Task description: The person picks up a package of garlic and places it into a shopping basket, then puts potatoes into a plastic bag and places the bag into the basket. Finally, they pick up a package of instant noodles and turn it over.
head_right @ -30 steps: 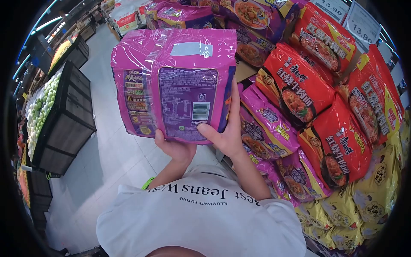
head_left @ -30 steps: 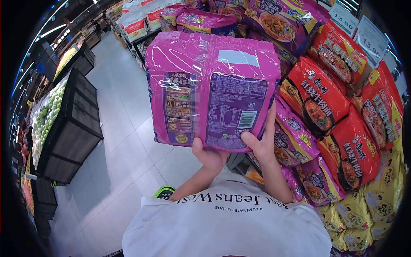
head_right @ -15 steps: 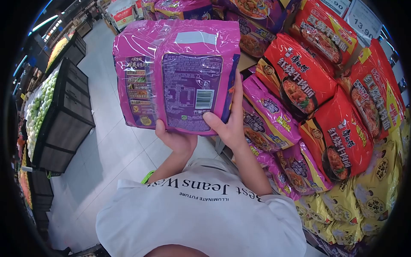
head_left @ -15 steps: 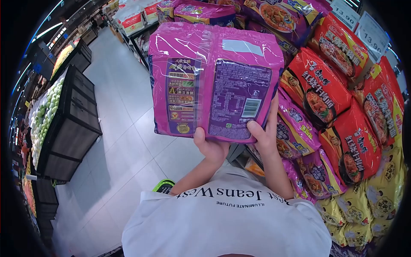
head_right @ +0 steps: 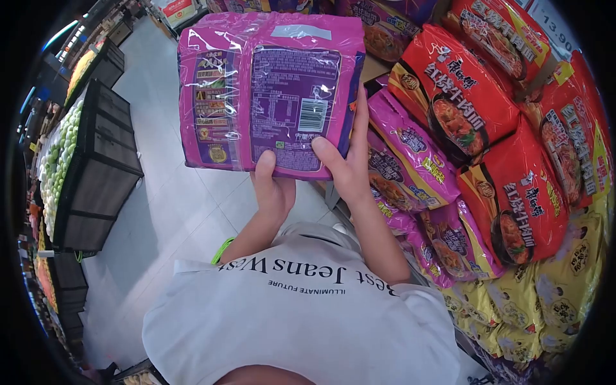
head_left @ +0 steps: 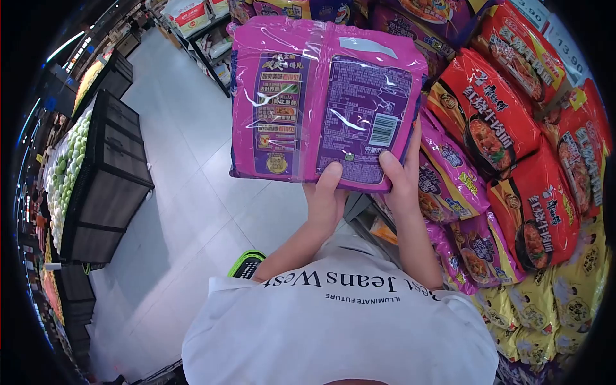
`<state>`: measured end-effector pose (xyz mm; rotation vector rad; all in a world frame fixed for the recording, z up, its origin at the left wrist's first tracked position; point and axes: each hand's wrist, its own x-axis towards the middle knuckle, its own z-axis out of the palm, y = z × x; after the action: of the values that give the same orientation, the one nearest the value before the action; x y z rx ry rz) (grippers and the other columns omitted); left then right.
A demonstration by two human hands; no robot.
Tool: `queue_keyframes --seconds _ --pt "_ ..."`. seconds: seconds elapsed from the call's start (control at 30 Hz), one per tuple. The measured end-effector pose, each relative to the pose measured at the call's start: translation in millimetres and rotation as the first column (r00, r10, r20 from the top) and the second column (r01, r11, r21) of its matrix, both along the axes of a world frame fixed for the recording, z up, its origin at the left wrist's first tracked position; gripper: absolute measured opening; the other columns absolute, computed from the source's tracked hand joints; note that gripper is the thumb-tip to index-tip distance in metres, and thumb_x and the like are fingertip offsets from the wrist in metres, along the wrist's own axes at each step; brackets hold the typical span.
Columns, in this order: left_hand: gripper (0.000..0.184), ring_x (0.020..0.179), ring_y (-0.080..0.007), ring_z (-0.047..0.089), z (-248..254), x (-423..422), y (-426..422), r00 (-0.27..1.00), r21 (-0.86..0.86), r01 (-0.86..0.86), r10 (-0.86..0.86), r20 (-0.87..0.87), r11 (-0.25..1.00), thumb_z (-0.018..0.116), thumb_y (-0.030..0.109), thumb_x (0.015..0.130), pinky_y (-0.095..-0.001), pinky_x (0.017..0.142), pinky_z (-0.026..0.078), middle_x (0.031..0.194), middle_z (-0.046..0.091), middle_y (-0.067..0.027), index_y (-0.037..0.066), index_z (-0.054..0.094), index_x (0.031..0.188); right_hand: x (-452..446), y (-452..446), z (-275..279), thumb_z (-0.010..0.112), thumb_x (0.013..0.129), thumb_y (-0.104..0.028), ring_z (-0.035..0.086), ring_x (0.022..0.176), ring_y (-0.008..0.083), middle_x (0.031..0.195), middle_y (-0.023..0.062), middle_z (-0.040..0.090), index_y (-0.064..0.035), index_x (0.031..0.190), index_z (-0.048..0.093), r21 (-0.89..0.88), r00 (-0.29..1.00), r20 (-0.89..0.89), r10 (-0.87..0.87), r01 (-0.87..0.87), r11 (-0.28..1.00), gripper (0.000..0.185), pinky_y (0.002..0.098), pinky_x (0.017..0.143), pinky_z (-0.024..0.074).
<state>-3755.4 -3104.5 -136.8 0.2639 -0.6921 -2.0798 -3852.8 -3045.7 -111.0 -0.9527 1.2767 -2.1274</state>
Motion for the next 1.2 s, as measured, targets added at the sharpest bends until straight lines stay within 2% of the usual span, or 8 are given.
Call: queue_keyframes --seconds 0.1,0.3,0.4,0.8,1.0,1.1,1.2 --pt "0.056 0.106 -0.0202 0.049 3.8 0.0 -0.5 1.000 0.017 0.021 -0.021 0.007 1.000 0.057 0.006 0.077 -0.0367 0.088 0.045 0.115 0.044 -0.0097 0.007 0.030 0.126 -1.6 -1.5 -3.1 0.058 0.077 -0.020 0.041 0.116 0.0226 0.133 0.0152 0.030 -0.0057 0.140 0.003 -0.019 1.000 0.013 -0.002 0.002 1.000 0.085 0.0341 0.097 0.0331" --pt "0.062 0.106 -0.0197 0.048 6.5 -5.7 -1.1 1.000 -0.070 0.002 0.000 0.024 0.998 0.061 0.006 0.075 -0.0356 0.089 0.043 0.116 0.044 -0.0100 0.006 0.028 0.128 -3.8 -3.3 -4.0 0.054 0.080 -0.018 0.038 0.118 0.0218 0.134 0.0154 0.030 -0.0040 0.140 0.005 -0.033 0.996 0.074 -0.039 0.041 0.999 0.079 0.0335 0.099 0.0294" --pt "0.064 0.106 -0.0199 0.048 8.3 -5.6 -3.0 0.999 -0.048 0.023 -0.022 0.030 0.999 0.063 0.007 0.074 -0.0356 0.089 0.043 0.116 0.044 -0.0101 0.006 0.028 0.128 -3.4 -7.3 -3.8 0.049 0.082 -0.021 0.042 0.114 0.0207 0.127 0.0128 0.038 -0.0035 0.138 0.013 -0.005 0.995 0.012 -0.099 0.099 0.995 0.069 0.0332 0.095 0.0345" --pt "0.065 0.107 -0.0199 0.047 4.4 -7.6 -7.2 0.999 -0.044 0.013 -0.011 0.039 0.999 0.064 0.008 0.074 -0.0349 0.089 0.043 0.116 0.043 -0.0101 0.006 0.027 0.127 -2.2 -12.2 -2.3 0.049 0.082 -0.025 0.042 0.113 0.0203 0.127 0.0126 0.038 -0.0027 0.137 0.016 0.024 0.988 -0.030 -0.149 0.150 0.988 0.068 0.0327 0.095 0.0341" --pt "0.067 0.107 -0.0201 0.047 0.7 -3.5 -9.9 0.997 -0.058 0.059 -0.056 0.053 0.997 0.064 0.008 0.073 -0.0354 0.089 0.042 0.116 0.043 -0.0103 0.006 0.026 0.128 -0.8 -12.0 -2.0 0.045 0.085 -0.025 0.041 0.115 0.0197 0.128 0.0125 0.037 -0.0027 0.137 0.016 0.041 0.989 -0.031 -0.143 0.144 0.989 0.064 0.0327 0.097 0.0324" --pt "0.068 0.107 -0.0205 0.047 -2.4 -4.7 -11.6 0.999 -0.069 0.033 -0.030 0.042 0.997 0.064 0.008 0.072 -0.0361 0.089 0.043 0.117 0.042 -0.0104 0.006 0.026 0.128 -5.6 -11.5 -5.7 0.049 0.086 -0.022 0.033 0.121 0.0209 0.135 0.0139 0.028 -0.0028 0.139 0.007 -0.025 0.996 0.052 -0.068 0.069 0.997 0.071 0.0321 0.101 0.0263" --pt "0.068 0.107 -0.0207 0.046 -3.0 -3.8 -10.9 0.998 -0.042 0.038 -0.036 0.048 0.998 0.064 0.008 0.072 -0.0367 0.089 0.043 0.117 0.042 -0.0103 0.007 0.025 0.128 -2.3 -16.1 -3.5 0.040 0.088 -0.027 0.040 0.116 0.0193 0.130 0.0121 0.036 -0.0026 0.137 0.016 0.004 0.988 -0.033 -0.151 0.151 0.989 0.060 0.0329 0.097 0.0324"
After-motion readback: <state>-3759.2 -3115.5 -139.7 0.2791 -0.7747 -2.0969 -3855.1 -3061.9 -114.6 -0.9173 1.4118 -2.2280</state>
